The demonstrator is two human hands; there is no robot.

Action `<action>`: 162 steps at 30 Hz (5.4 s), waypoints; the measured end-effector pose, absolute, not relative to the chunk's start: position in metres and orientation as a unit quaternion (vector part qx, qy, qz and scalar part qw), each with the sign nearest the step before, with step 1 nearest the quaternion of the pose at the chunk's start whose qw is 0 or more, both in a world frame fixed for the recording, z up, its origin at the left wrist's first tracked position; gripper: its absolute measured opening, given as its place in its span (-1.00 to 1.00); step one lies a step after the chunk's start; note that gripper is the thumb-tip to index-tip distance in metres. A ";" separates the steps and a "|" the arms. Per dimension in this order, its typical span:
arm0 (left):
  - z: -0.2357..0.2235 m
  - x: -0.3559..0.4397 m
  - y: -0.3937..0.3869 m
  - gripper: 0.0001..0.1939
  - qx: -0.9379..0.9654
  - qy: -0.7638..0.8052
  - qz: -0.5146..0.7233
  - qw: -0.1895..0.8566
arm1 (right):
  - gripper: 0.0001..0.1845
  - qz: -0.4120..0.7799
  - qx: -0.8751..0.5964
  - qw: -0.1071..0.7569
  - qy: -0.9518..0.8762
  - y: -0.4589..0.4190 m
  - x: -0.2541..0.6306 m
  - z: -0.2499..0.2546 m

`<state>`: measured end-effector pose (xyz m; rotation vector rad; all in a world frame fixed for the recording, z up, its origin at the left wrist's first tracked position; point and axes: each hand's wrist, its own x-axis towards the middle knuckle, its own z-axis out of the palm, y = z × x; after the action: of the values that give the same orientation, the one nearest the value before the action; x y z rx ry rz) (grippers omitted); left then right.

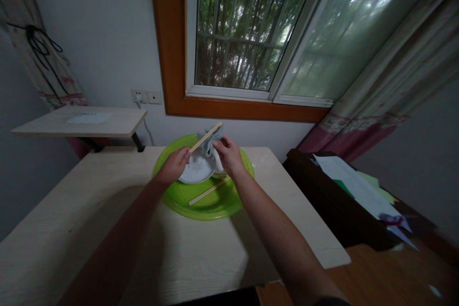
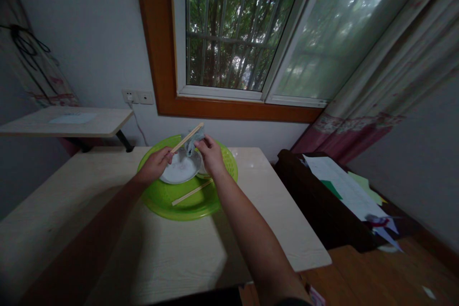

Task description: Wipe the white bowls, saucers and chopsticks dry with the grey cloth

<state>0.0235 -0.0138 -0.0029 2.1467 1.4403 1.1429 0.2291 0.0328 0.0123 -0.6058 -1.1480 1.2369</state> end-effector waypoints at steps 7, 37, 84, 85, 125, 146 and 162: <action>-0.006 0.023 -0.011 -0.73 0.778 0.468 0.382 0.174 | -0.54 0.569 -0.260 0.602 -0.496 0.032 0.226 0.007; -0.011 0.023 -0.010 -0.74 0.779 0.449 0.382 0.214 | -0.43 0.589 -0.278 0.572 -0.498 0.029 0.224 0.004; 0.000 0.020 -0.008 -0.65 0.636 0.500 0.502 0.306 | -0.63 0.447 -0.306 0.314 -0.780 0.020 0.227 -0.008; -0.001 0.019 -0.007 -0.65 0.626 0.498 0.509 0.317 | -0.64 0.445 -0.305 0.310 -0.783 0.021 0.227 -0.008; -0.014 0.010 0.004 -0.69 0.528 0.465 0.589 0.398 | -0.64 0.408 -0.316 0.298 -0.803 0.025 0.227 -0.008; -0.008 0.000 0.010 -0.69 0.263 0.393 0.786 0.399 | -0.67 0.352 -0.348 0.314 -0.810 0.027 0.234 -0.007; -0.008 -0.004 0.010 -0.72 0.238 0.379 0.803 0.393 | -0.73 0.216 -0.469 0.516 -0.683 0.034 0.246 0.006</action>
<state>-0.0038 0.0099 -0.0083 0.6040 0.9618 2.0384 0.2458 0.0343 0.0063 -1.1265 -1.6413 0.5181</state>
